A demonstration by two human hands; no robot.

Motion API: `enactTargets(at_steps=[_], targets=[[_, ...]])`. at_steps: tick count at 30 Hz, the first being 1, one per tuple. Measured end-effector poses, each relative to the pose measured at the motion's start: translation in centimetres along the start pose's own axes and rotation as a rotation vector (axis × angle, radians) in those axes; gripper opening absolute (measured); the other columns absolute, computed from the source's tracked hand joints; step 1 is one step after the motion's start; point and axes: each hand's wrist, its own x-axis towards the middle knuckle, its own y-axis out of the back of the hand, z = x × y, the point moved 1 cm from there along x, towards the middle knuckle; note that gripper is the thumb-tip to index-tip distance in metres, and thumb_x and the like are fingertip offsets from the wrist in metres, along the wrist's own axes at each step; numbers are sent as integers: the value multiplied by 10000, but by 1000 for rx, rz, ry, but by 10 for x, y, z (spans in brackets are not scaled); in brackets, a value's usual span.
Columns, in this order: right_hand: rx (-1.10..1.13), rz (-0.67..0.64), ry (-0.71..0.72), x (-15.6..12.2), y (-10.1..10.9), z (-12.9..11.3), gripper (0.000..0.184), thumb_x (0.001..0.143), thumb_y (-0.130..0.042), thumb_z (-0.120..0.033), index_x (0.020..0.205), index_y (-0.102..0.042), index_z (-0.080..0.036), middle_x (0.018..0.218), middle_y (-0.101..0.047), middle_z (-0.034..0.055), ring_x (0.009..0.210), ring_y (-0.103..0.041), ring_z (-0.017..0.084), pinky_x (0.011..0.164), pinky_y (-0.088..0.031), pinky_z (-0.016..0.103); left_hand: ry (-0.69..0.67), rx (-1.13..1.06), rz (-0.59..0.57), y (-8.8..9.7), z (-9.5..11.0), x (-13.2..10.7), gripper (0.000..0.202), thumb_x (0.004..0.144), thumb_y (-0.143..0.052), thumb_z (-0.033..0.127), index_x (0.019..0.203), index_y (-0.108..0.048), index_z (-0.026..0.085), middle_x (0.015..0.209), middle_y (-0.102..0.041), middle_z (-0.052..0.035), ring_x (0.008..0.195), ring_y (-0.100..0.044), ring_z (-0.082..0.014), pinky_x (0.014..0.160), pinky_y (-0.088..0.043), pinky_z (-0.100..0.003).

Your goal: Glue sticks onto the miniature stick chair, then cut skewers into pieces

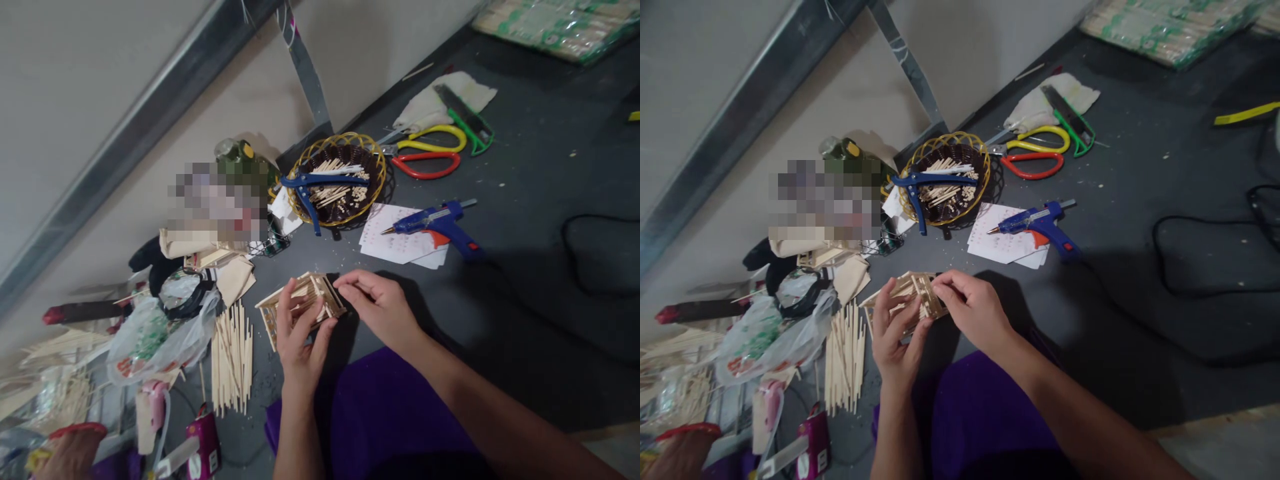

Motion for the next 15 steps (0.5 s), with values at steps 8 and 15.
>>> enactTargets(at_steps=[8, 15], targets=[[-458, -19, 515, -2, -2, 0, 419, 894, -419, -62, 1163, -672, -259, 1025, -556, 91, 971, -536, 202, 848, -499, 377, -13, -30, 0, 0, -2, -1, 396, 803, -690, 136, 1183, -628, 233, 1470, -405, -117, 1133, -583, -234, 809, -592, -363], [-565, -70, 529, -3, -5, 5, 377, 932, -441, -144, 1214, -657, -272, 1060, -515, 104, 964, -487, 221, 844, -491, 416, -20, -48, 3, -1, -3, -1, 387, 800, -690, 125, 1170, -628, 221, 1480, -393, -129, 1152, -583, -250, 796, -601, -363]])
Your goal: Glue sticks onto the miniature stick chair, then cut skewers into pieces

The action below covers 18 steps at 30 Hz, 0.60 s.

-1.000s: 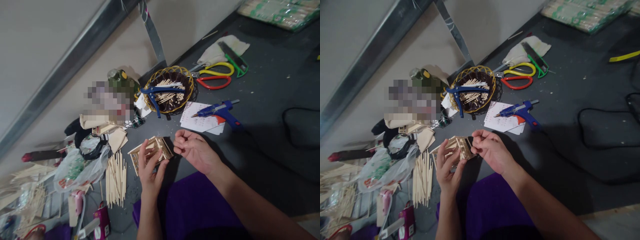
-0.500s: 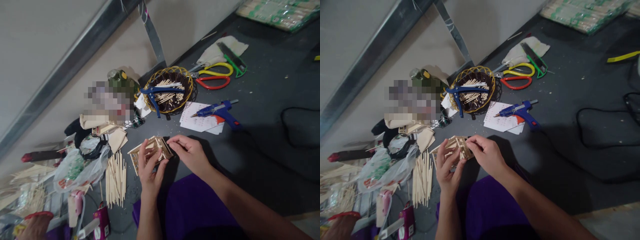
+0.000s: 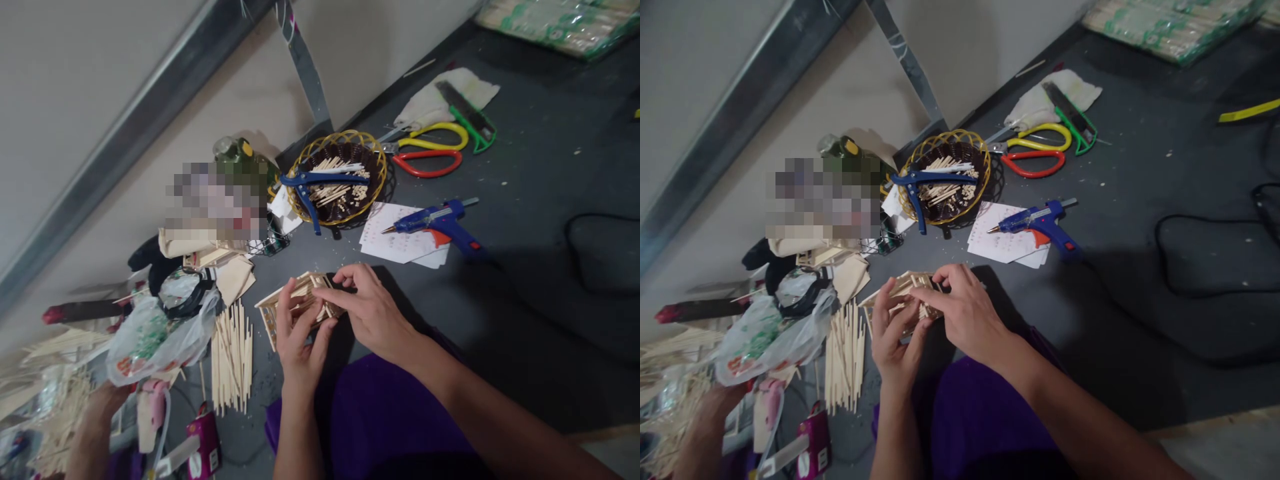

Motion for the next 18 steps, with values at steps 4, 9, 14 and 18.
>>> enactTargets(at_steps=[4, 9, 14, 18], targets=[[7, -16, -12, 0, 0, 0, 387, 932, -436, -148, 1232, -649, -270, 1051, -513, 111, 954, -481, 228, 840, -492, 427, 3, 16, -6, 0, 0, 0, 368, 811, -686, 151, 1166, -626, 224, 1474, -399, -132, 1150, -586, -255, 795, -602, -377], [24, -28, -34, 0, 1, -1, 432, 916, -447, -121, 1263, -622, -309, 1052, -510, 102, 962, -482, 228, 848, -491, 427, 2, 15, -5, 0, 1, 1, 359, 818, -679, 163, 1168, -631, 225, 1470, -406, -127, 1144, -589, -251, 790, -601, -369], [44, -26, -43, 0, 1, -2, 460, 905, -451, -91, 1273, -609, -318, 1052, -498, 95, 989, -486, 229, 857, -491, 419, 15, 23, -11, 0, 1, 0, 354, 820, -678, 163, 1164, -627, 224, 1470, -400, -134, 1141, -590, -250, 773, -607, -364], [63, -27, -47, 0, 2, -3, 454, 899, -437, -65, 1246, -632, -283, 1046, -491, 99, 993, -486, 224, 870, -490, 406, 6, 20, -9, 0, 0, 0, 357, 815, -680, 156, 1163, -629, 220, 1471, -402, -132, 1147, -587, -252, 785, -604, -365]])
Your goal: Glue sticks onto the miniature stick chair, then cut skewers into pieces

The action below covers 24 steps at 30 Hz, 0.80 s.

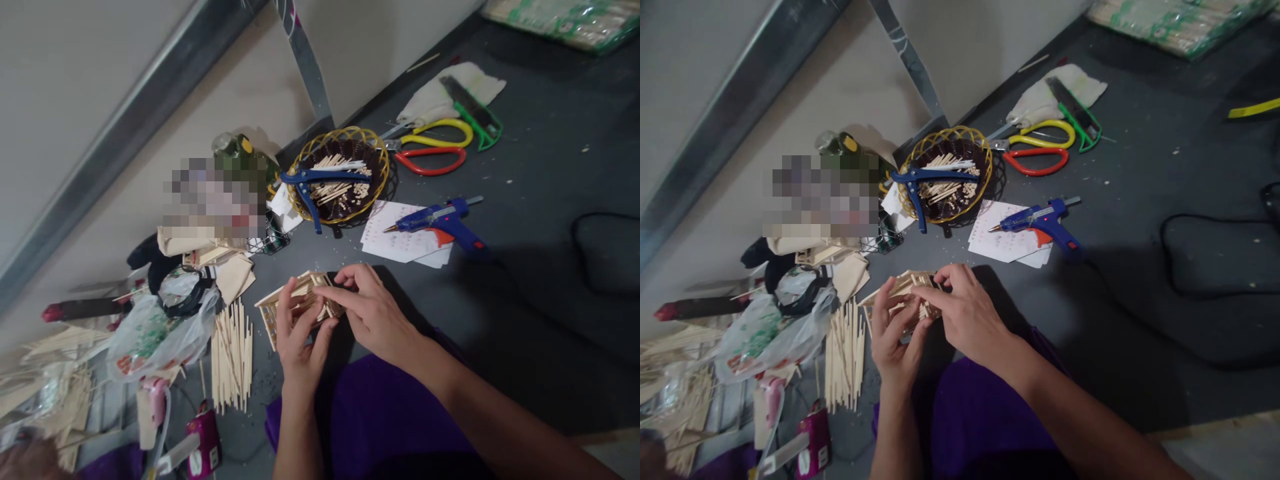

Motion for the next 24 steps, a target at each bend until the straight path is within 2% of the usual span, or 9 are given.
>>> enactTargets(at_steps=[9, 24], targets=[[24, -3, -3, 0, -1, 1, 510, 888, -417, -28, 1259, -614, -317, 1037, -498, 86, 978, -491, 217, 864, -494, 420, 8, 28, 2, 0, 1, 0, 346, 815, -686, 175, 1156, -641, 218, 1480, -401, -132, 1152, -587, -255, 825, -594, -383], [52, -8, 3, 0, -1, 3, 516, 872, -417, -21, 1254, -626, -297, 1015, -514, 85, 964, -512, 211, 870, -508, 425, 9, 17, 8, 1, 0, -2, 355, 813, -691, 177, 1160, -635, 225, 1476, -400, -126, 1161, -581, -249, 827, -599, -394]])
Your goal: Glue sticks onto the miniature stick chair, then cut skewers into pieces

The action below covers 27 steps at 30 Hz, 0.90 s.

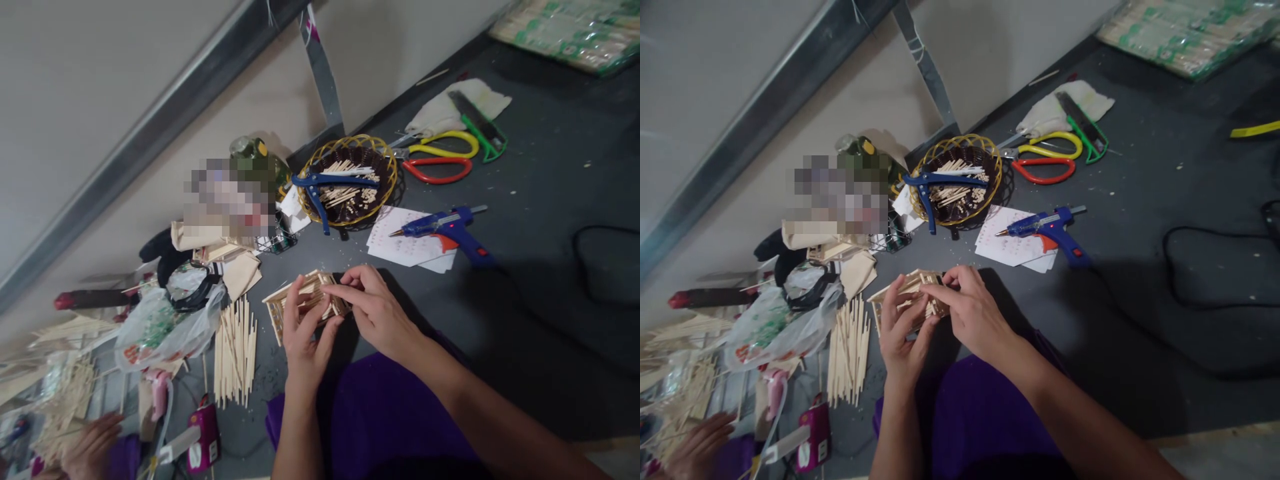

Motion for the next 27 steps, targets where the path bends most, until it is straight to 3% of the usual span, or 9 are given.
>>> enactTargets(at_steps=[12, 27], targets=[[8, 10, -1, 0, 0, 0, 594, 857, -398, 0, 1294, -585, -356, 1009, -518, 77, 978, -524, 218, 850, -523, 437, -5, 25, 4, 0, 3, 2, 319, 833, -671, 202, 1149, -634, 222, 1469, -408, -129, 1166, -582, -250, 843, -596, -406], [-32, 1, 10, -5, -1, 3, 586, 823, -388, 0, 1233, -635, -339, 1035, -500, 63, 968, -529, 204, 874, -495, 407, 16, -30, -6, 0, 2, -6, 366, 828, -677, 230, 1189, -616, 212, 1479, -383, -165, 1164, -570, -234, 903, -551, -400]])
